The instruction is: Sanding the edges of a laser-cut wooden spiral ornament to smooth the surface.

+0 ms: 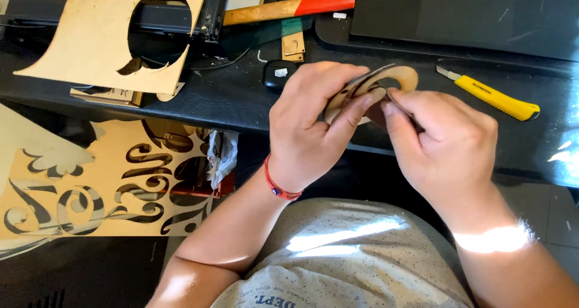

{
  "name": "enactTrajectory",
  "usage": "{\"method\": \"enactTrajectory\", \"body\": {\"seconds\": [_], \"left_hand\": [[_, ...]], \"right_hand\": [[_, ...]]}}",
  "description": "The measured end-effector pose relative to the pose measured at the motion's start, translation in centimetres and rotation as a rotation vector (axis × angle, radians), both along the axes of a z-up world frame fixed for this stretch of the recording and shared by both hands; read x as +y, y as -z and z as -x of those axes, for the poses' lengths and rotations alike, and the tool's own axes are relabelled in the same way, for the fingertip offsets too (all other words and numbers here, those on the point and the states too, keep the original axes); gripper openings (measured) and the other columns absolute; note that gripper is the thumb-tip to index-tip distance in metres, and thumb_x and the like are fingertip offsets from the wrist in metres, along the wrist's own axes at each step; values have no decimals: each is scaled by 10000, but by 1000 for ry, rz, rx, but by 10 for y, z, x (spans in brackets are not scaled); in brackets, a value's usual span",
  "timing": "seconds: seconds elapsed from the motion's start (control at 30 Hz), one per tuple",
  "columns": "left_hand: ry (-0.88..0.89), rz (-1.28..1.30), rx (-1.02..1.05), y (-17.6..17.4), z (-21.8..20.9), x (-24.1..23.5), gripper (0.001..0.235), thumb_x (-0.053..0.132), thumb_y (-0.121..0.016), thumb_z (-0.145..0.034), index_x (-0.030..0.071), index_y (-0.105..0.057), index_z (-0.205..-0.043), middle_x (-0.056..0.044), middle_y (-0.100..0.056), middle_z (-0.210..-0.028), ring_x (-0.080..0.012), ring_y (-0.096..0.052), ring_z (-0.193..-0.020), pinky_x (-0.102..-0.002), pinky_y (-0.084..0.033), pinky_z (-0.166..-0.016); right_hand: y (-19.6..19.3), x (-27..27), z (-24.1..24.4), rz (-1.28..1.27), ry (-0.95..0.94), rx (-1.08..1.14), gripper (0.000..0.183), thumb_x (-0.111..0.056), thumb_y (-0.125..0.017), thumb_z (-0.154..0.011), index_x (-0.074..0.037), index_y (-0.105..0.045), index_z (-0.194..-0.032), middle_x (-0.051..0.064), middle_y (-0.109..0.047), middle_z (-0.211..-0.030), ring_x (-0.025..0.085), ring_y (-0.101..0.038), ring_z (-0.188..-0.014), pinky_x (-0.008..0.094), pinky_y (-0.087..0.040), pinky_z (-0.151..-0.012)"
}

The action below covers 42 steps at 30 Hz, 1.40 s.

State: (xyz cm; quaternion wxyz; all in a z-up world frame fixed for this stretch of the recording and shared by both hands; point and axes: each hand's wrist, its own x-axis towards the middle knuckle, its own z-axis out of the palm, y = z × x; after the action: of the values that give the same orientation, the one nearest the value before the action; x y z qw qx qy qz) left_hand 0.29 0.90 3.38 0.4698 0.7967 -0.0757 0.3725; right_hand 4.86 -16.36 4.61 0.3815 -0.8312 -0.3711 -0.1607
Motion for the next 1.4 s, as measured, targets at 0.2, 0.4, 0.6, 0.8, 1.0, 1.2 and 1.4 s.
{"method": "enactTrajectory", "body": {"seconds": [0.2,0.4,0.6,0.8,1.0,1.2,1.4], "left_hand": [[80,-159,177,-4,5,3,384,23,-626,-1122,187,-497,-1444,-44,-581,-1169,-161,-634,-1024,-253,-575,-973],[168,-75,357,-6,1,6,483,227,-559,-1138,201,-329,-1562,6,-628,-1085,-171,-601,-1069,-288,-501,-973],[483,579,334,19,-8,5,622,-14,-674,-991,141,-410,-1532,-114,-572,-1407,-129,-593,-1277,-242,-494,-1150],[396,827,276,55,-20,-6,464,135,-763,-915,49,-578,-1332,-83,-667,-1244,-151,-651,-1122,-280,-576,-1013],[130,783,451,60,-22,-9,147,193,-691,-903,71,-630,-958,-22,-661,-772,-114,-697,-638,-215,-584,-555],[329,1041,464,74,-26,8,214,206,-709,-900,60,-609,-1019,-90,-676,-823,-192,-684,-608,-277,-577,-530],[570,1214,421,80,-19,13,161,159,-695,-938,63,-598,-1023,-120,-690,-843,-156,-578,-480,-227,-457,-445]], "right_hand": [[-13,-1,6,22,48,-44,48,56,-726,-1037,70,-755,-1072,130,-730,-913,217,-648,-750,345,-500,-712],[-17,-2,-1,122,3,-115,113,108,-725,-978,69,-755,-1080,176,-758,-1011,305,-716,-883,398,-569,-805],[-12,4,-2,-30,88,290,70,5,-650,-1002,8,-680,-1065,86,-700,-852,166,-678,-750,286,-487,-654],[3,5,-1,-111,102,353,51,22,-633,-1004,-1,-664,-971,74,-620,-854,156,-547,-764,299,-425,-684],[7,-2,3,-73,112,247,54,70,-667,-942,31,-688,-973,78,-640,-782,142,-548,-670,297,-441,-638],[37,-67,-24,-66,25,92,300,-56,-521,-1135,142,-726,-1041,158,-553,-804,280,-553,-778,386,-387,-738],[75,-91,-43,-42,140,185,226,29,-534,-1241,167,-575,-1415,292,-515,-1317,393,-524,-1219,458,-377,-1071]]}}
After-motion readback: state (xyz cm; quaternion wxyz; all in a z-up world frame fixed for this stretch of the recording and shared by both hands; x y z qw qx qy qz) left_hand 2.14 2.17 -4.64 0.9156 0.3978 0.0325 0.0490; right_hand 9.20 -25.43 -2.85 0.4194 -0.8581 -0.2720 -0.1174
